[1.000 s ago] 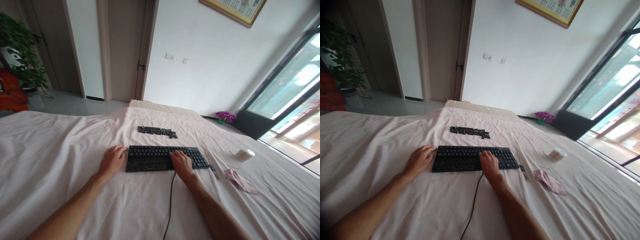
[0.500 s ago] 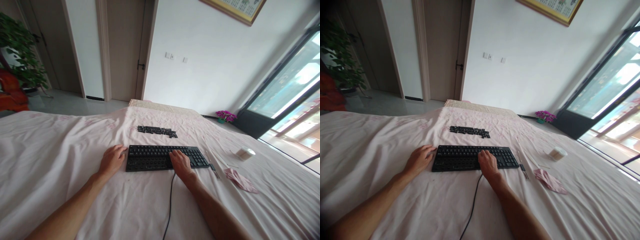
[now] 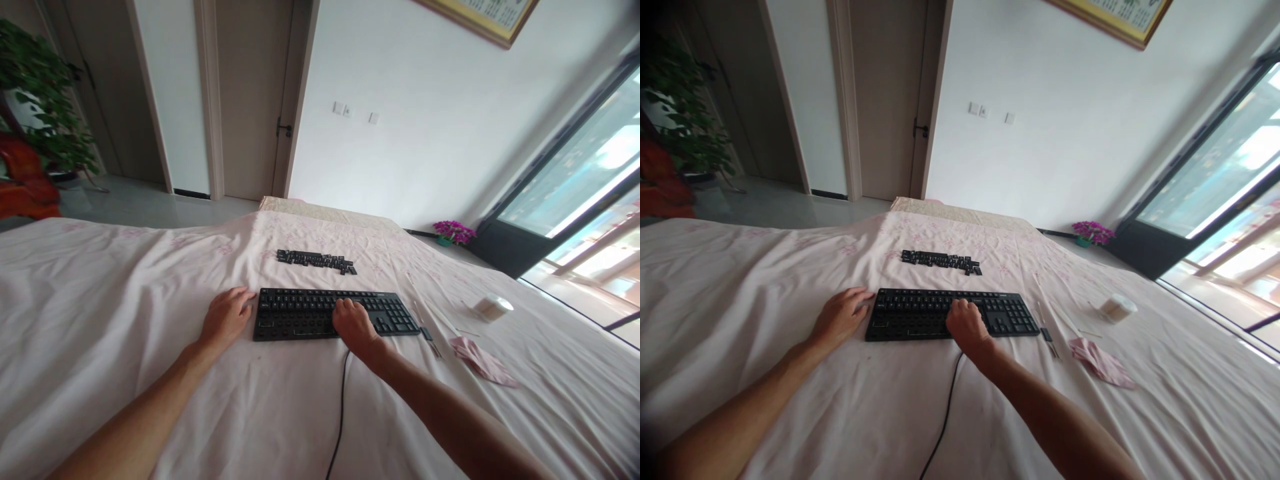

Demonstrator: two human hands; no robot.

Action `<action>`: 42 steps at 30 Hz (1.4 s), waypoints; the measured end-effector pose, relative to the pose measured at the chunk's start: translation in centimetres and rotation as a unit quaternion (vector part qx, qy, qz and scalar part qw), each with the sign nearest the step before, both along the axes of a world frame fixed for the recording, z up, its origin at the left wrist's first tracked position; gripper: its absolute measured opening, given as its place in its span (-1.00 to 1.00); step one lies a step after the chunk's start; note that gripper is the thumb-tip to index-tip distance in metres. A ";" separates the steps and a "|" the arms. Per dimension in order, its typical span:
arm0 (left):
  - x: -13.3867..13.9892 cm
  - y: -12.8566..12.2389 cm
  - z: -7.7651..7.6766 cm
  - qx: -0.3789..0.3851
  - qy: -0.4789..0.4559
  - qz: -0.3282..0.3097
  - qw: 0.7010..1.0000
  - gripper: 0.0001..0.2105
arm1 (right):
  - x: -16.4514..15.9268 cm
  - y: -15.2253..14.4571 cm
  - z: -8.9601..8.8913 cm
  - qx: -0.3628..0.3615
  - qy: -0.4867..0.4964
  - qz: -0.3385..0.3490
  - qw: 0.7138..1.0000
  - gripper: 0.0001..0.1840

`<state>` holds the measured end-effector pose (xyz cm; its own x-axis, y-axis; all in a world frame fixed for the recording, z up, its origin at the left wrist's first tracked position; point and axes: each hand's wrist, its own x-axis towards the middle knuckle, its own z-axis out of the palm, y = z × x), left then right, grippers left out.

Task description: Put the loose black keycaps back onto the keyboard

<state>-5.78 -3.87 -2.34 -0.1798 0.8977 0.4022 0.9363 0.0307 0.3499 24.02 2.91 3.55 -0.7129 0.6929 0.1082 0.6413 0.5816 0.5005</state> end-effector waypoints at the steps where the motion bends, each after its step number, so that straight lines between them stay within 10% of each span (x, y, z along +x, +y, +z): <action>1: 0.0 0.0 0.0 0.000 -0.001 0.000 1.000 -0.65 | 0.1 0.0 0.2 -0.005 0.000 0.003 1.000 -0.76; 22: 0.2 -0.2 0.2 -0.007 0.001 0.002 1.000 -0.64 | 2.8 0.8 1.7 -0.116 0.100 -0.019 0.988 -0.72; 30: 0.1 0.0 -0.2 0.004 0.000 -0.002 1.000 -0.64 | 5.2 6.9 2.0 -0.092 0.315 -0.156 0.932 -0.68; 42: -0.1 0.5 -0.8 0.005 -0.009 -0.005 1.000 -0.64 | 1.3 15.5 -0.2 -0.085 0.260 -0.189 0.943 -0.71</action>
